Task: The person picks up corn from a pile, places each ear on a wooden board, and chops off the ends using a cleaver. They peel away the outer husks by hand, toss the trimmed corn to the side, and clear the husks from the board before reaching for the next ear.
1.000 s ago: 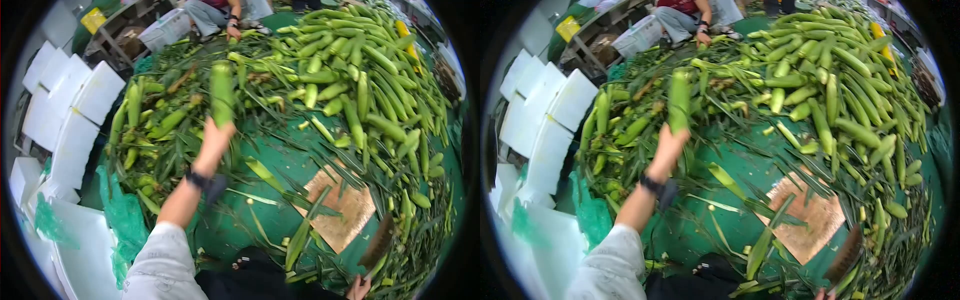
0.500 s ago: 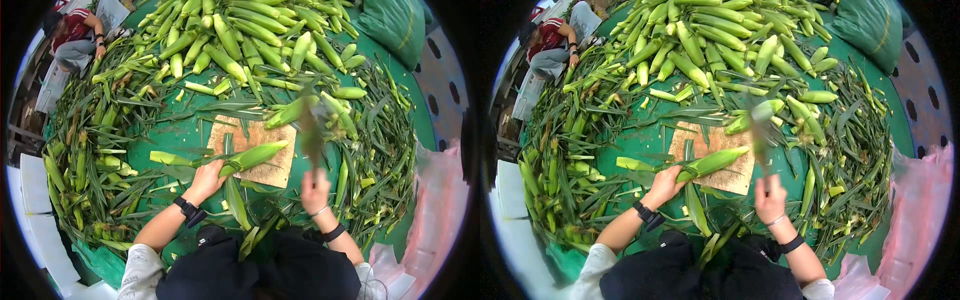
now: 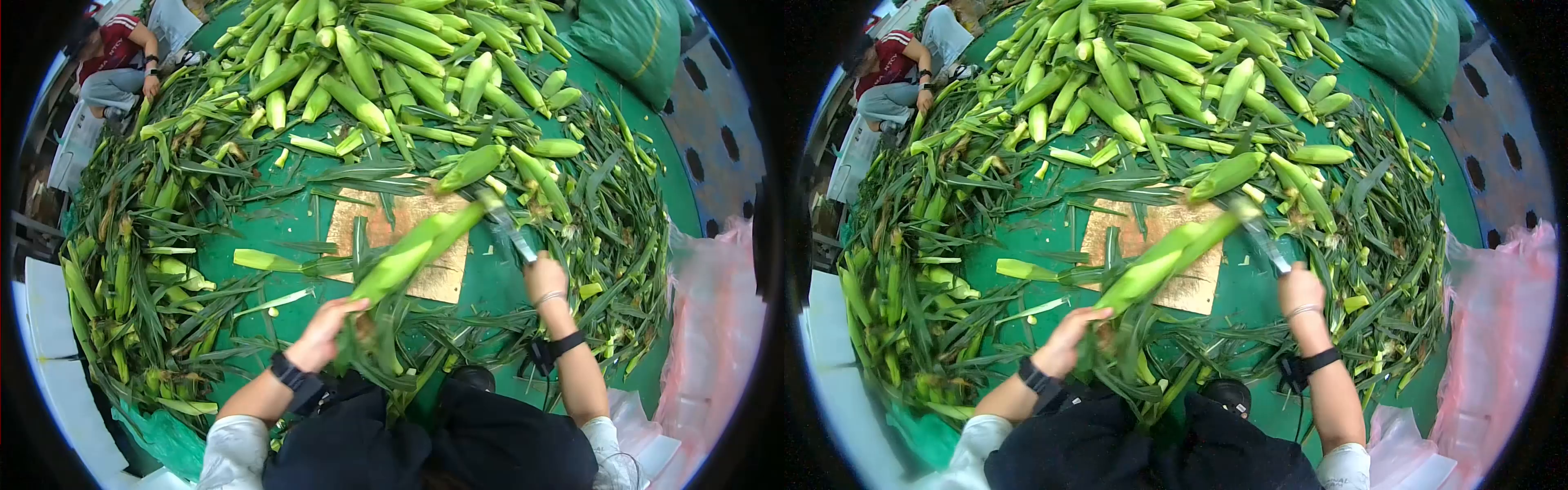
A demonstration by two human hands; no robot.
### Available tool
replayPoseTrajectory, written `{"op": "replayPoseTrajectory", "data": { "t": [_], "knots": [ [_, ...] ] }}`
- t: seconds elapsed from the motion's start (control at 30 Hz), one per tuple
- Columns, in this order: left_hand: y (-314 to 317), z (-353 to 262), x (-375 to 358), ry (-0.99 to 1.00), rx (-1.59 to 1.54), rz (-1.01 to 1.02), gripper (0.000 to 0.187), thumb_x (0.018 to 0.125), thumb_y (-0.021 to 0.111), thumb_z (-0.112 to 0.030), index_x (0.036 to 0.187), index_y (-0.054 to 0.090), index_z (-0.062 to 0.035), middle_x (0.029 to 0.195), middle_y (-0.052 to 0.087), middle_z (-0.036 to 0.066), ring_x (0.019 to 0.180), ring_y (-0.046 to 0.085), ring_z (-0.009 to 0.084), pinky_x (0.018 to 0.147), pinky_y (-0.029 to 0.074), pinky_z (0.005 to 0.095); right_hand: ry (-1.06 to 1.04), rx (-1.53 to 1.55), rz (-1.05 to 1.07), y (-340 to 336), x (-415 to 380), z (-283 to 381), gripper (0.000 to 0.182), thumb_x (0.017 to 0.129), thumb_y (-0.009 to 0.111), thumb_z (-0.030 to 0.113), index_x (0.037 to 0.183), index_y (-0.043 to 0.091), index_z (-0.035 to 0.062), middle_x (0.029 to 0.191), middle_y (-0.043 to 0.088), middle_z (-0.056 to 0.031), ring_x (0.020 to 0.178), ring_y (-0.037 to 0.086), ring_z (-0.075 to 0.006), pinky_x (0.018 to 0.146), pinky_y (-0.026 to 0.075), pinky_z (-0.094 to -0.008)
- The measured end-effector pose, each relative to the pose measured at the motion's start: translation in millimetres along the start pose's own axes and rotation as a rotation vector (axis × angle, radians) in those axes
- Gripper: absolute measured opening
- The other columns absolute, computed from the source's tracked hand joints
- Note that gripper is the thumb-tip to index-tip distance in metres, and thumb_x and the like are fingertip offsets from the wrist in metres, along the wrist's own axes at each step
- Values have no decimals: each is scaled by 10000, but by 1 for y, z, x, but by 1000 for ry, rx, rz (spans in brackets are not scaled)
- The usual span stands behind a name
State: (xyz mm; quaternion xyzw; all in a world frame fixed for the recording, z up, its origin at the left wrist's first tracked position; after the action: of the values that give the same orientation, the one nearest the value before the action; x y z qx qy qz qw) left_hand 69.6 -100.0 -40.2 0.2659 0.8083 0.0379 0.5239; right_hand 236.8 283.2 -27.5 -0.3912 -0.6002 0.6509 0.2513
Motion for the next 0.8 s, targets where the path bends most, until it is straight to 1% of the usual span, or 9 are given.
{"op": "replayPoseTrajectory", "data": {
  "t": [0.13,0.2,0.27,0.33,0.37,0.4,0.5,0.53,0.8],
  "knots": [
    [-37,13,-22,48,-76,-70,382,853,676,-368,1087,570,-86,807,561,44,711,588,201,665,527,390,253,339,-322,-38,13,-94,321,897,591,301,883,604,-19,782,655,-234,723,647,-395,620,504,-442],
    [33,38,-9,1,-102,123,438,969,480,-420,1273,497,-104,937,599,81,866,602,239,797,513,424,227,435,-441,-52,-6,-100,304,901,596,281,879,600,-22,747,652,-212,667,641,-368,590,486,-429],
    [135,53,19,527,695,705,515,982,438,-458,1190,533,3,894,607,162,886,598,268,807,479,389,178,673,-444,-59,-27,-89,244,906,603,216,855,586,-22,654,607,-121,547,546,-217,524,421,-354],
    [180,-12,18,857,1198,361,552,870,614,-480,850,582,71,839,579,254,796,573,331,692,445,424,162,837,-294,-56,-46,-68,200,916,601,194,876,597,-2,612,508,-17,559,417,-83,505,356,-280],
    [177,-38,48,719,1278,209,558,825,657,-493,896,558,51,809,554,240,747,544,347,696,434,429,124,845,-233,-60,-57,-55,182,917,600,184,894,605,3,615,494,-4,570,412,-68,506,350,-270],
    [165,-67,59,1339,1248,-5,592,768,698,-510,950,552,34,828,546,210,781,533,341,750,423,440,106,894,-204,-65,-70,-40,185,915,604,185,908,604,0,615,483,-1,574,405,-69,506,345,-272],
    [105,-91,85,1066,1787,-341,690,619,813,-431,1084,546,3,1023,514,171,1025,469,317,866,398,421,71,978,-147,-66,-87,-5,202,914,615,192,940,597,-7,616,469,-4,575,390,-80,506,335,-277],
    [93,-86,82,1265,1838,-356,665,591,828,-376,1058,546,4,1003,522,167,996,497,325,865,406,420,6,950,-168,-73,-87,12,214,915,618,204,922,589,-8,606,454,-20,560,379,-91,499,330,-284],
    [56,-81,73,1013,1896,-288,538,587,819,-317,969,553,-47,925,568,135,860,605,312,708,520,406,-460,979,-280,-98,-85,123,163,897,596,120,857,492,1,589,540,-182,555,592,-332,504,438,-378]
  ]
}}
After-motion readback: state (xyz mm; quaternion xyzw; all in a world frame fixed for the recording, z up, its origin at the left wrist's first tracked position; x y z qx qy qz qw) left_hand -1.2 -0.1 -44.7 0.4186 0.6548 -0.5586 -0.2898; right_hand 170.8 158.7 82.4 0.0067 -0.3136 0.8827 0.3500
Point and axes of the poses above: each hand's wrist, its own x-axis towards the middle knuckle, its own y-axis out of the palm, z = x × y, the point moved 7 cm from there along x, towards the middle knuckle
